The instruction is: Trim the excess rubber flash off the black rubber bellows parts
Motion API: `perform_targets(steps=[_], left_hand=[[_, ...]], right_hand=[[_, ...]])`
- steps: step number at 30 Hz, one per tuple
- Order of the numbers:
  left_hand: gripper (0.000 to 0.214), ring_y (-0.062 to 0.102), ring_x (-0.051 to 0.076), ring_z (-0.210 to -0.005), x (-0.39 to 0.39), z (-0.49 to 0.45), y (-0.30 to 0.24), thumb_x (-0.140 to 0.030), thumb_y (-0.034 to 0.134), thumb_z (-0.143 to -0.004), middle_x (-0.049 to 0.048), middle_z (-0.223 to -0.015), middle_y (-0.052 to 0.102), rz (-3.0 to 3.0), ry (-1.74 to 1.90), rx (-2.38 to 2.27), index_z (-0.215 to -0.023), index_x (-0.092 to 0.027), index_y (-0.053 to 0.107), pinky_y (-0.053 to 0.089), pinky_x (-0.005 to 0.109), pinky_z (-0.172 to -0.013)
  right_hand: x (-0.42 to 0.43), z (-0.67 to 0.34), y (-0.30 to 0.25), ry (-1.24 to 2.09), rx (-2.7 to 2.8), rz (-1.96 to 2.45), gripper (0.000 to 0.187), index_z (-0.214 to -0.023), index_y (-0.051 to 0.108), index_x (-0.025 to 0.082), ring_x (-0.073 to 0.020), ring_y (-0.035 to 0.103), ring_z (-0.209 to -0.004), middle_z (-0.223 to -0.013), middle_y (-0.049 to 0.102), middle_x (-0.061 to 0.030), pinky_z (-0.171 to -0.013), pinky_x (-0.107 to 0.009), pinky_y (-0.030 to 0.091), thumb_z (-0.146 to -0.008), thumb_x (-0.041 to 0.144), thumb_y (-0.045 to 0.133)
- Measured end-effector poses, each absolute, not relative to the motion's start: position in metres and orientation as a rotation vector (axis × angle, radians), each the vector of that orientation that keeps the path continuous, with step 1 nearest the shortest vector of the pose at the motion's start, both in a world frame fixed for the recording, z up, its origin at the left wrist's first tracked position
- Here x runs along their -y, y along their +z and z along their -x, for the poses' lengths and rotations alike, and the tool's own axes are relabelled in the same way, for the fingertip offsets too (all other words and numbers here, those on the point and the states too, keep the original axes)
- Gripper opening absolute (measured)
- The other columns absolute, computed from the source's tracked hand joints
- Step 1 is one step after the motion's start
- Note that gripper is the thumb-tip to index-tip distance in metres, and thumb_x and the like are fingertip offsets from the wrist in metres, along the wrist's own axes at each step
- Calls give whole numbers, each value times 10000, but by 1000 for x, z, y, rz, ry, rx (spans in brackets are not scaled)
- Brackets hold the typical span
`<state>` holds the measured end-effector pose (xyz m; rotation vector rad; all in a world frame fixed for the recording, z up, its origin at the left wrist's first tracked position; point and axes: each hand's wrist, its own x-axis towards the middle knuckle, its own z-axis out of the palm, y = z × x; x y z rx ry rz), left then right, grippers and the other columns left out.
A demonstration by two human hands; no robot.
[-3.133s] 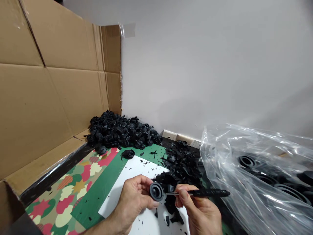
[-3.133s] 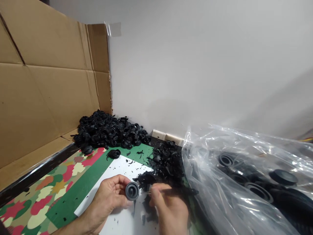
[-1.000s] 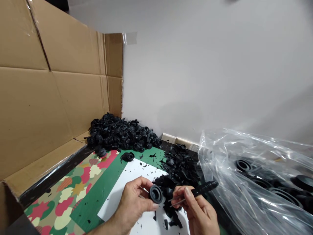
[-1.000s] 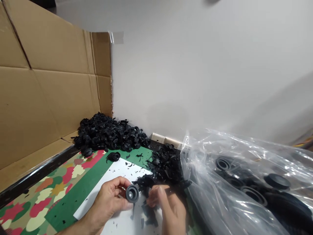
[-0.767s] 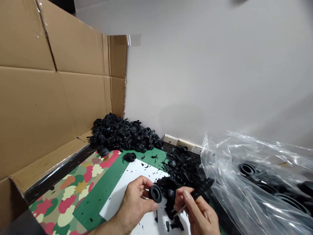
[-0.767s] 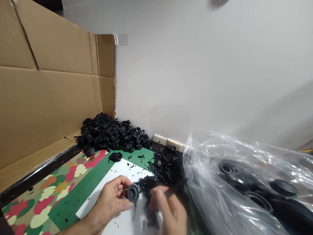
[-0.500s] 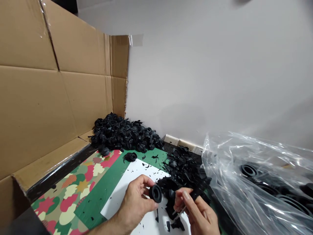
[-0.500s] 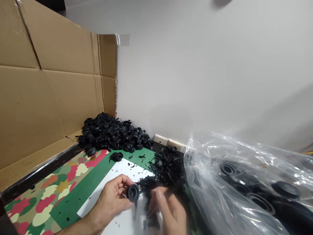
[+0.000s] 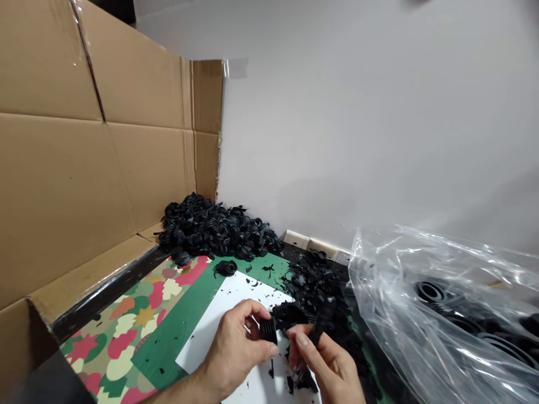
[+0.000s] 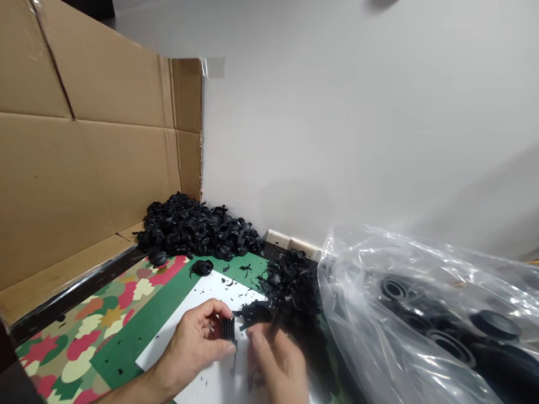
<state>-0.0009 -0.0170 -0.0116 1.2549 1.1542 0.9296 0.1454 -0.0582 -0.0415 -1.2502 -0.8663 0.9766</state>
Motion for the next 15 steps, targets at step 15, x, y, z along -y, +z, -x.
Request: perform_targets(steps=[15], left_hand=[[334,550,155,-706,22,1,-2,-68,699,-567,21,-858,609,-1285,973,-978,-879,-183,718,444,241,-640]], right_hand=[[58,-128,-52,1047,800,1194,371,-661,676,172,-97,344,-370,-407,399,60,-358,-213,254,-680,539,726]])
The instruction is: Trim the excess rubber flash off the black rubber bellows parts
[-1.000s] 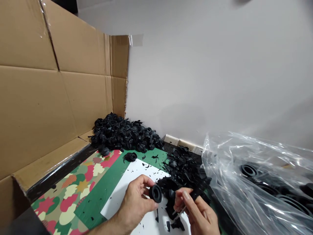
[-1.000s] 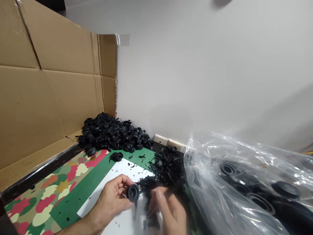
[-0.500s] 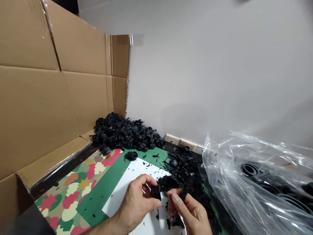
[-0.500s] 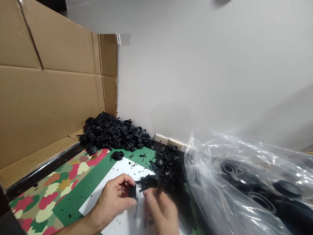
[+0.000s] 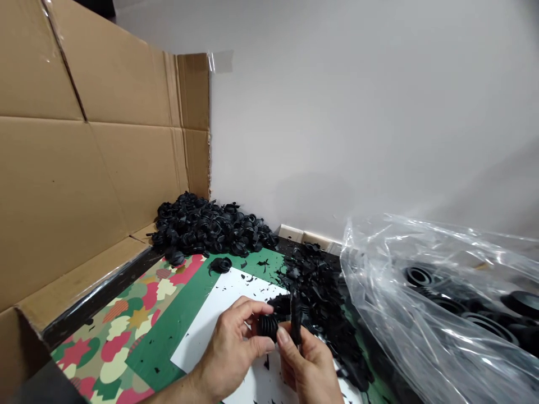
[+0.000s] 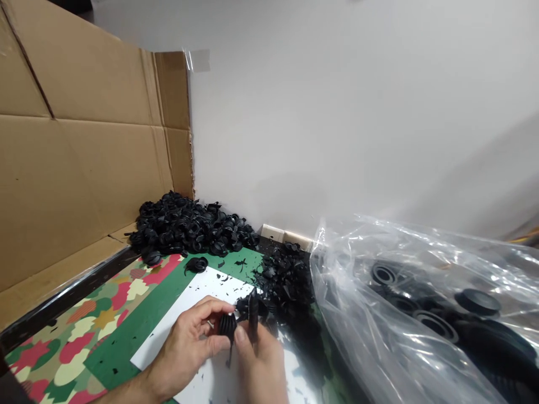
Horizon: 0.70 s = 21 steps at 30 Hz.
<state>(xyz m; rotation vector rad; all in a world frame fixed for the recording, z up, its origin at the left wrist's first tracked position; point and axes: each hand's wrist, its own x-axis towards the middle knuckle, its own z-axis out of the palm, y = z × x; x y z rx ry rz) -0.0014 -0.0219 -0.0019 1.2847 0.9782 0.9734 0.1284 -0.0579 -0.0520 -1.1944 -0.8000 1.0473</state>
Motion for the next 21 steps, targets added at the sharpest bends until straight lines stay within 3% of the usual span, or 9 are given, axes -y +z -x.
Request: perform_targets(steps=[8,13,21], left_hand=[[254,522,159,-679,15,2,-9,-135,764,-508,25,-721,620,-1081,1076,-982,-761,-157,751,423,245,-617],[250,531,162,-689,16,2,-3,-124,776,-481,38,-772,638,-1042,1093,-980,-730,-151,765,428,246,-620],[247,516,148,-658,14,4,-4,-116,763,-464,36,-757,634,-1035,1093,-1003,-709,-143,771,408,232,-583]], right_hand=[[53,-125,-72,995,735,1213,410,-712,680,157,-123,440,-439,-462,484,35,-406,-220,337,-668,563,723],[49,-128,-80,987,749,1216,438,-715,681,160,-143,484,-484,-525,548,8,-437,-236,372,-639,590,721],[50,-126,-81,983,732,1250,466,-800,694,164,-153,478,-446,-435,474,35,-409,-246,367,-654,606,710]])
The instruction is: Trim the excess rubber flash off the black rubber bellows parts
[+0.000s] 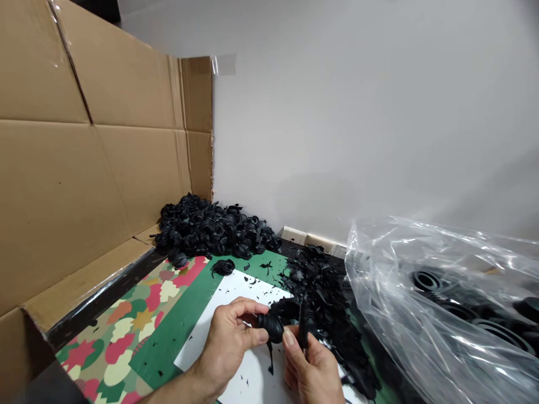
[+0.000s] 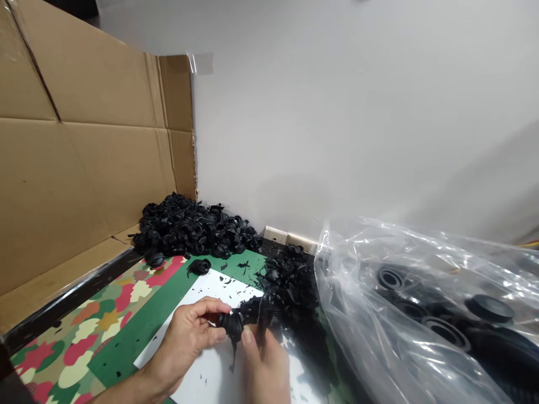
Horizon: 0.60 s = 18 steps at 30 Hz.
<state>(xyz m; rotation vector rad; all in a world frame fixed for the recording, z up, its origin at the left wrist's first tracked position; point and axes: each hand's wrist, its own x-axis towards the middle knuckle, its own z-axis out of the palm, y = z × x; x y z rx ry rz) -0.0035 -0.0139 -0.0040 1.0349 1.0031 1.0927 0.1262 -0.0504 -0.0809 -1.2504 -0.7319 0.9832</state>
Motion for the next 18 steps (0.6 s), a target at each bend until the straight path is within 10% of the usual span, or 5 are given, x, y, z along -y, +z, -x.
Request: perform_targets(steps=[18], left_hand=[[259,509,151,-660,14,2,-2,-143,753,-486,29,-726,634,-1066,1068,-1026,-745,-143,758,412,238,-595]], right_hand=[[49,-124,-75,1015,742,1188,430,-777,710,157,-147,481,-449,-450,500,25,-418,-234,377,-664,571,722]])
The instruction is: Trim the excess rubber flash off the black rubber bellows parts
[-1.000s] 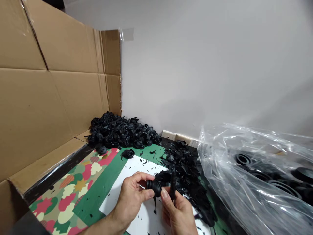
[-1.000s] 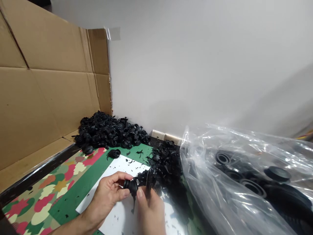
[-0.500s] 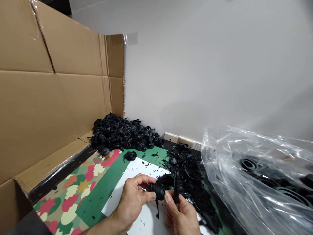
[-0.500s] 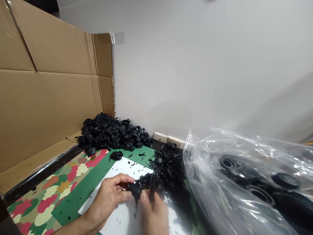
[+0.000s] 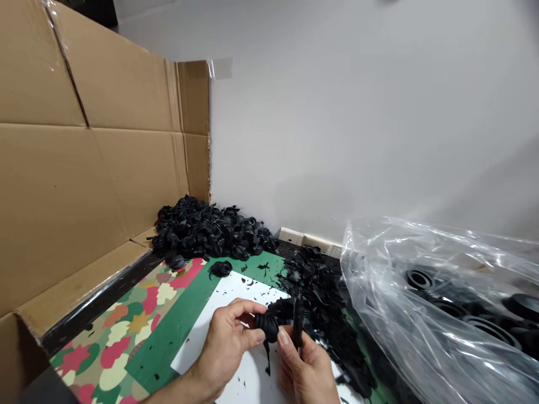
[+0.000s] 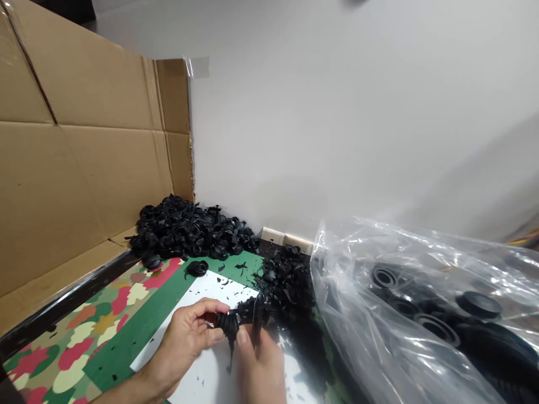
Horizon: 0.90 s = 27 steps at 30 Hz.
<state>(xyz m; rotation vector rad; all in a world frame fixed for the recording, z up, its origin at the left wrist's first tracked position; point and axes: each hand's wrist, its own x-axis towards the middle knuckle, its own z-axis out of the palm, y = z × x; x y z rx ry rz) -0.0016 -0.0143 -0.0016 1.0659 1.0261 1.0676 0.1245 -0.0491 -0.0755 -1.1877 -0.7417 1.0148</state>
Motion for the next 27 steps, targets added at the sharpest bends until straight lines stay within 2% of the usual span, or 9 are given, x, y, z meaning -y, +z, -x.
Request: perform_targets(steps=[9,16,19,23,27], left_hand=[[260,514,144,-660,14,2,-2,-143,760,-504,25,-737,635,-1067,1062,-1022,-764,-148,757,417,235,-596],[280,521,132,-640,16,2,-1,-151,798,-492,19,-717,652,-1060,1085,-992,-768,-140,748,416,223,-579],[346,539,121,-591,15,2,-3,-167,846,-458,17,-646,663,-1006,1045,-1014,-782,-124,734,417,218,-561],[499,538,99,-454,11,3,-3,-376,904,-419,-3,-544,634,-903,1003,-1035,-781,-105,694,397,207,-462],[573,533,89,-403,9,4,-2,-554,863,-421,-20,-464,583,-873,975,-1051,-690,-99,642,376,185,-407]], right_hand=[[49,-125,-74,1044,714,1197,436,-778,698,154,-118,425,-403,-424,445,54,-391,-220,356,-657,572,726],[49,-123,-71,1022,749,1222,465,-767,701,157,-140,451,-412,-410,455,36,-364,-225,341,-646,605,715],[48,-123,-69,1009,754,1231,461,-743,700,159,-146,469,-421,-416,467,29,-366,-228,342,-644,609,714],[48,-127,-67,995,745,1254,431,-723,701,162,-147,482,-437,-436,486,26,-382,-230,353,-629,581,737],[49,-129,-66,1015,745,1250,417,-788,716,163,-144,488,-457,-488,521,25,-404,-234,362,-591,524,779]])
